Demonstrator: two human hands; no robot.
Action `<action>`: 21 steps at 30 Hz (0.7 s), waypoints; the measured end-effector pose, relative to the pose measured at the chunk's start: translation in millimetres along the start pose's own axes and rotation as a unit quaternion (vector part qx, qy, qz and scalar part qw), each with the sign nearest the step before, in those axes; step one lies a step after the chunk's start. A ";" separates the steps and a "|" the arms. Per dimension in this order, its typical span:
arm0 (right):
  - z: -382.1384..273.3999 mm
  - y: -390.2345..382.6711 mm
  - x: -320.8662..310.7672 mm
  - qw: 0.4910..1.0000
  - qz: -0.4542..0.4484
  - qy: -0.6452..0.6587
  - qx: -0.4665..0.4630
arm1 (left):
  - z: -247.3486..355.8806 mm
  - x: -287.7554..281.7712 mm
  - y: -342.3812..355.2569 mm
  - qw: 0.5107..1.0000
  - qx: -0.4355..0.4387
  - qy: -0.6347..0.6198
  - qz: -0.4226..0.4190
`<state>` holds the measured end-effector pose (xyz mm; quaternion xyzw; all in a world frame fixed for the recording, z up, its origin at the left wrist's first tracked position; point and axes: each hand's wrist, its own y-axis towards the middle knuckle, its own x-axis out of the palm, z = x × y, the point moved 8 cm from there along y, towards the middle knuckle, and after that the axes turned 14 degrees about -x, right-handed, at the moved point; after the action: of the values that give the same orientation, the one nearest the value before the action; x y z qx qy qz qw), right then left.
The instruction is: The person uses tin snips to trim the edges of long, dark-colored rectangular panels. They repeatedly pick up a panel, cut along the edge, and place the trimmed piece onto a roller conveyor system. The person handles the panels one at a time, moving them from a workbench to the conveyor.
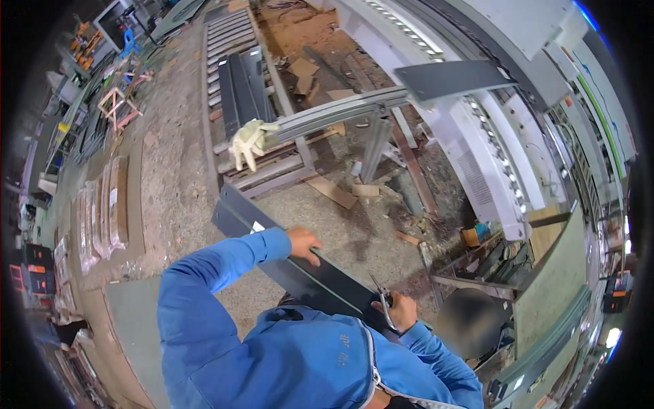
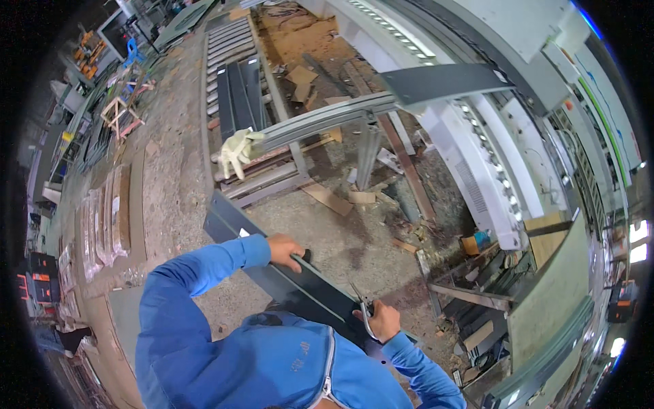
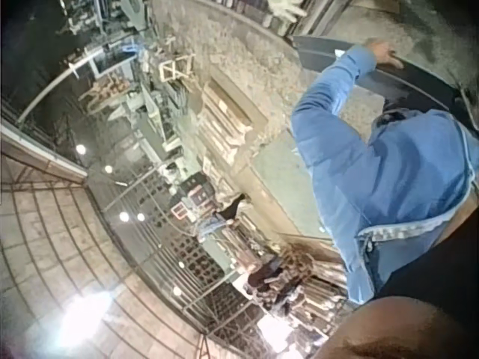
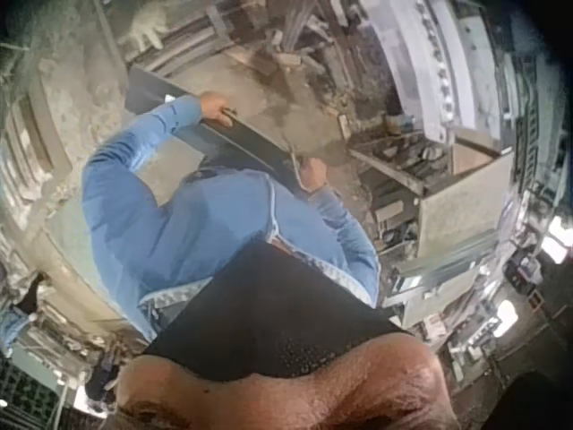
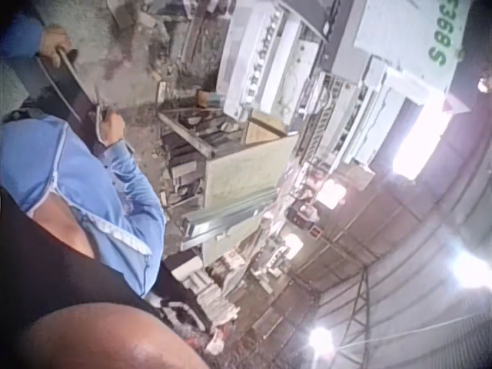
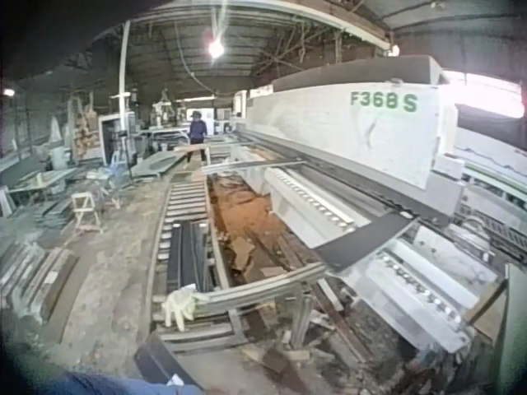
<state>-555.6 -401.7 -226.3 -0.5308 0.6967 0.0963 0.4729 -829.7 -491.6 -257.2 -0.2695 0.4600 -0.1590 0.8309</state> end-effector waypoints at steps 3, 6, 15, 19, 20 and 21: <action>-41.3 74.1 47.9 0.998 -0.031 0.047 0.031 | -104.5 -18.5 -1.1 0.995 -0.067 -0.017 0.075; -88.5 171.4 116.5 0.995 -0.029 0.089 0.042 | -211.3 -57.0 -50.7 0.929 -0.138 -0.008 0.344; -313.9 476.1 269.7 0.973 0.043 0.210 0.082 | -517.7 217.5 -138.6 0.358 -0.447 -0.763 0.300; -374.0 622.5 293.7 0.956 0.108 0.249 0.113 | -572.4 133.8 -118.4 0.217 -0.370 -0.815 0.390; -384.6 657.7 294.8 0.950 0.125 0.263 0.110 | -604.5 112.7 -112.0 0.228 -0.373 -0.803 0.405; -402.4 688.1 286.2 0.946 0.136 0.274 0.103 | -637.6 94.7 -105.8 0.235 -0.378 -0.790 0.423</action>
<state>-1348.2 -555.6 -482.2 -0.3853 0.8711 -0.0620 0.2981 -1323.7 -817.5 -533.7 -0.3082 -0.3743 0.7006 0.5236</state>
